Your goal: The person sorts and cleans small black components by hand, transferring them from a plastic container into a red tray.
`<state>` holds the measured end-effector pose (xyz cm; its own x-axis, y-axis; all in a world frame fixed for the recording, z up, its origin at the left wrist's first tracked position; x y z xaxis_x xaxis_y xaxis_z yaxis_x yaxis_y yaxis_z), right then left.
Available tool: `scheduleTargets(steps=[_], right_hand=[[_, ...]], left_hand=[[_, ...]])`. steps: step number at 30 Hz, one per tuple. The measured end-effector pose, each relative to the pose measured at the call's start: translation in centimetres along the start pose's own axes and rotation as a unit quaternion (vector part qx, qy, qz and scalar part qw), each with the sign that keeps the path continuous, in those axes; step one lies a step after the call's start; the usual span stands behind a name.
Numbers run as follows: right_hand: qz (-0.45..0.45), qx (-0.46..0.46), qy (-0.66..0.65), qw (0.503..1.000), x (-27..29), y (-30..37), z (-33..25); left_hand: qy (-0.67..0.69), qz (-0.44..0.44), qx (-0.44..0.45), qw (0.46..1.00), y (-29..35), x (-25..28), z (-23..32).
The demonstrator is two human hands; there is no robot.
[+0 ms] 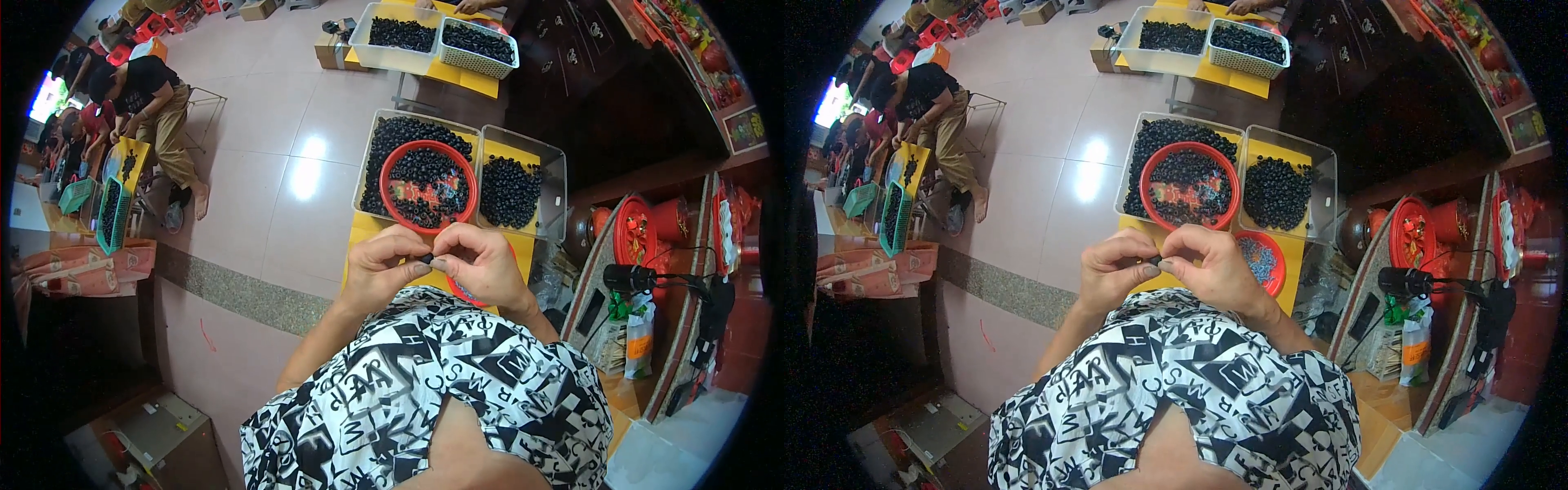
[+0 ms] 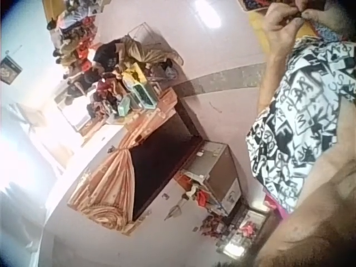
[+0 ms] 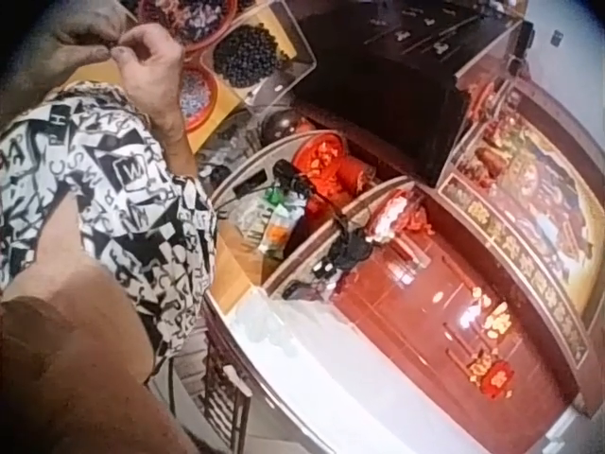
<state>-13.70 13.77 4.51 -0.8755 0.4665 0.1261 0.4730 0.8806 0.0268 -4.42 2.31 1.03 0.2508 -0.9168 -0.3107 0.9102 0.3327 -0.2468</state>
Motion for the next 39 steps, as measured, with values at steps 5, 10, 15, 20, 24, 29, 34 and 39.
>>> scheduleTargets(steps=[5, 10, 15, 20, 24, 29, 34, 39], right_hand=[[-0.025, -0.001, -0.007, 1.000, 0.0, -0.4, 0.8], [-0.083, -0.088, -0.177, 0.977, -0.2, -1.2, 3.8], [-0.111, -0.114, -0.192, 0.968, 0.1, -3.6, 6.3], [0.062, -0.086, 0.127, 0.986, 1.2, -10.6, 16.4], [0.053, -0.106, 0.286, 0.951, -0.6, -15.1, 22.5], [0.044, -0.123, 0.419, 0.898, -2.4, -18.0, 26.0], [0.033, -0.197, 0.451, 0.870, -3.5, -18.4, 27.8], [-0.002, -0.246, 0.423, 0.872, -3.2, -18.4, 27.8]], left_hand=[[0.030, 0.021, 0.061, 0.997, 0.5, 0.1, -0.4], [0.011, -0.007, 0.071, 0.997, 0.7, 0.2, -1.1], [0.116, 0.053, 0.142, 0.982, 1.2, 1.3, -2.6], [0.307, 0.143, 0.164, 0.927, 2.1, 3.1, -2.9], [0.339, 0.179, 0.127, 0.915, 2.8, 4.5, -1.8], [0.325, 0.185, 0.105, 0.921, 4.0, 5.9, -0.5], [0.304, 0.215, 0.079, 0.925, 4.7, 7.0, 0.5], [0.300, 0.215, 0.076, 0.926, 4.7, 7.1, 0.7]])
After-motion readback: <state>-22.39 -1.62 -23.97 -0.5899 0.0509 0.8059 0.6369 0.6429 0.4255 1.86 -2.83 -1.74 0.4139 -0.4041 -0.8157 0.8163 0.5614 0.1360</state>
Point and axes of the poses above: each hand's wrist, its own y-axis away from the middle knuckle, its own x-axis out of the back of the hand, z = x × y, the point moved 4 cm from there along -y, towards the middle knuckle, and after that the axes turned 3 degrees about y, right-handed, at the moved point
